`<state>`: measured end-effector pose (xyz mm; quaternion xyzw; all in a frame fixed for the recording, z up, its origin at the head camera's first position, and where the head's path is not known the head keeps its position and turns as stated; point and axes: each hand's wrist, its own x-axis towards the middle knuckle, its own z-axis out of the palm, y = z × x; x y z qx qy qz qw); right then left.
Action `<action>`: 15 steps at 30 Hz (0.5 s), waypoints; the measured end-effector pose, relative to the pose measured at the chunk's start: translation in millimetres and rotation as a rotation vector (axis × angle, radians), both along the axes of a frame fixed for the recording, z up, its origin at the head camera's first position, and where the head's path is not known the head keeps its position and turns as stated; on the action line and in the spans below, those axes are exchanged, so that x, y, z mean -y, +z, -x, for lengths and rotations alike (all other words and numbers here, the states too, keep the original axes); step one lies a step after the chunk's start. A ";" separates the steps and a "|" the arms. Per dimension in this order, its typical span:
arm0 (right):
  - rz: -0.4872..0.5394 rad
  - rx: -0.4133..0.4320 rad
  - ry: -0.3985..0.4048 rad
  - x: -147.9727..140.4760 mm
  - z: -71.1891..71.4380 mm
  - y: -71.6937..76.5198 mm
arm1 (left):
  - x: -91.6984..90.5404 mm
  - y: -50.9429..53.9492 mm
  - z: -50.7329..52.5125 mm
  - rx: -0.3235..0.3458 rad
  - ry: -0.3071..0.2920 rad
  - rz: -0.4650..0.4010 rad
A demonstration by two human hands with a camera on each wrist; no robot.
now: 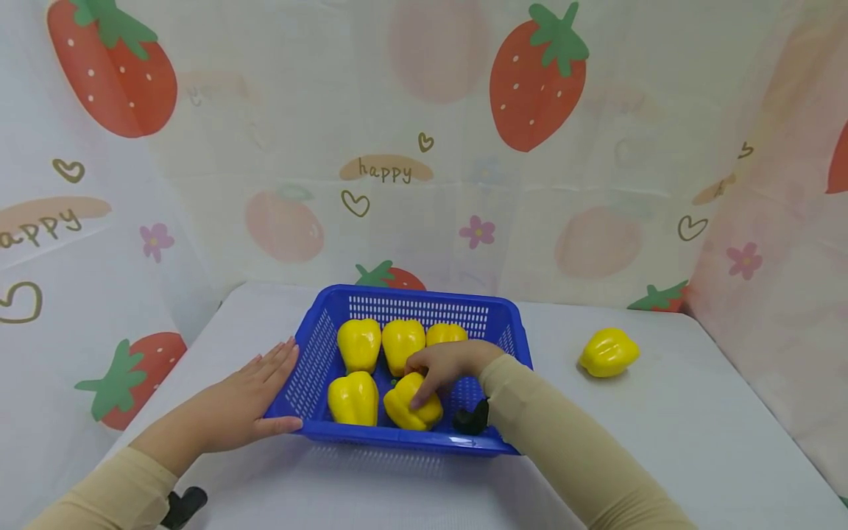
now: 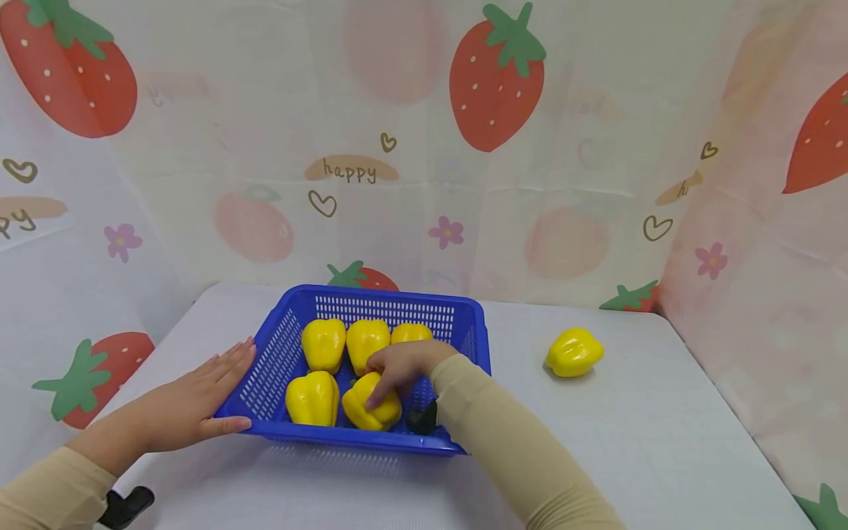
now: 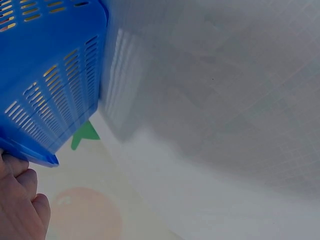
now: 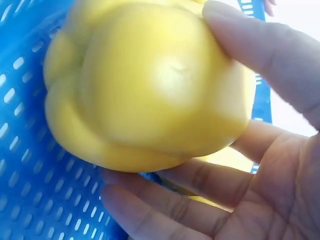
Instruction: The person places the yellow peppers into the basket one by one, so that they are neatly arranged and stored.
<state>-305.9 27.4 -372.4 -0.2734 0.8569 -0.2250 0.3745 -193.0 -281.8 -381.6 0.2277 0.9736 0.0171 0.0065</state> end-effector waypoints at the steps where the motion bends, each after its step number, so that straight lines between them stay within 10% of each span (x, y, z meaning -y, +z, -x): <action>1: 0.002 0.014 -0.009 -0.3 -0.1 -0.1 | -0.1 0.0 0.0 0.000 0.000 0.000; 15: 0.063 0.103 -0.042 -0.6 1.3 -4.8 | -0.1 0.6 -0.4 0.011 0.009 0.001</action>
